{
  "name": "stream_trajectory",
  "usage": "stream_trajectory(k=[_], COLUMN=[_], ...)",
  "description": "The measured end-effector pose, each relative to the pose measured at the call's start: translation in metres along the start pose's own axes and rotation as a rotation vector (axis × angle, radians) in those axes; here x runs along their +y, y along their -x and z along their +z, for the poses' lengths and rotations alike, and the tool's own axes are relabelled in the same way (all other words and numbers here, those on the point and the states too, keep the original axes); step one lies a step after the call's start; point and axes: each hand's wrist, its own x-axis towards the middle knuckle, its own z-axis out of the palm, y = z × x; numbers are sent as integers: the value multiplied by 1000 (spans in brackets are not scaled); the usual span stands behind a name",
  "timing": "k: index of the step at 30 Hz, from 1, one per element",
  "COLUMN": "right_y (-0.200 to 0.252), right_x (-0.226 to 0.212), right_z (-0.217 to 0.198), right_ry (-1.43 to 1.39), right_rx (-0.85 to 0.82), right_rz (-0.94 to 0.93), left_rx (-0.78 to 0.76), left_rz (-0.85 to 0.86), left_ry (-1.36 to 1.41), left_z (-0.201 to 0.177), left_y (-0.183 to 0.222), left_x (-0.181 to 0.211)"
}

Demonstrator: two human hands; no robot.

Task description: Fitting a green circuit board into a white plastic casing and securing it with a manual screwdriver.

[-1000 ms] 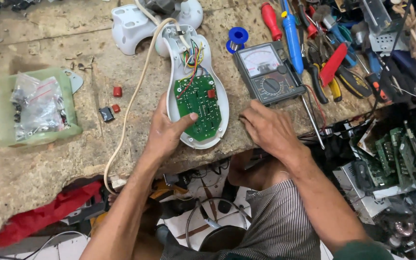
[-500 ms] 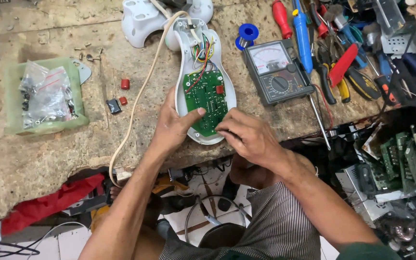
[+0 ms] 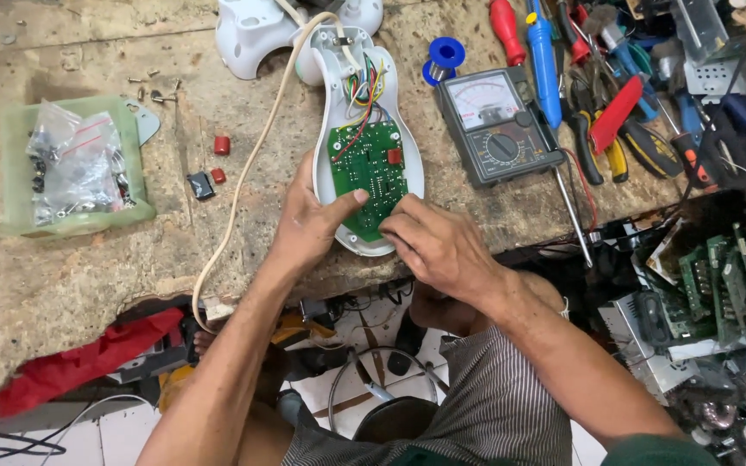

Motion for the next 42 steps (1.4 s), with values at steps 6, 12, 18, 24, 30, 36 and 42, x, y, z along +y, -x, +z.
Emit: stream_trajectory(k=[6, 12, 18, 24, 30, 36, 42], right_y=[8, 3, 4, -7, 11, 9, 1], right_x=[9, -1, 2, -12, 10, 11, 3], right_z=[14, 13, 23, 12, 12, 9, 9], right_ry=[171, 304, 413, 432, 79, -33, 152], right_rx=[13, 51, 73, 46, 28, 32, 63], right_rz=[-60, -100, -124, -79, 147, 79, -64], left_rx=[7, 7, 5, -7, 8, 20, 25], left_rz=[0, 0, 2, -4, -2, -2, 0], left_ry=[3, 5, -12, -8, -19, 4, 4], left_z=[0, 1, 1, 0, 1, 1, 0], left_y=[-1, 0, 0, -1, -1, 2, 0], left_x=[-2, -3, 0, 2, 3, 5, 1])
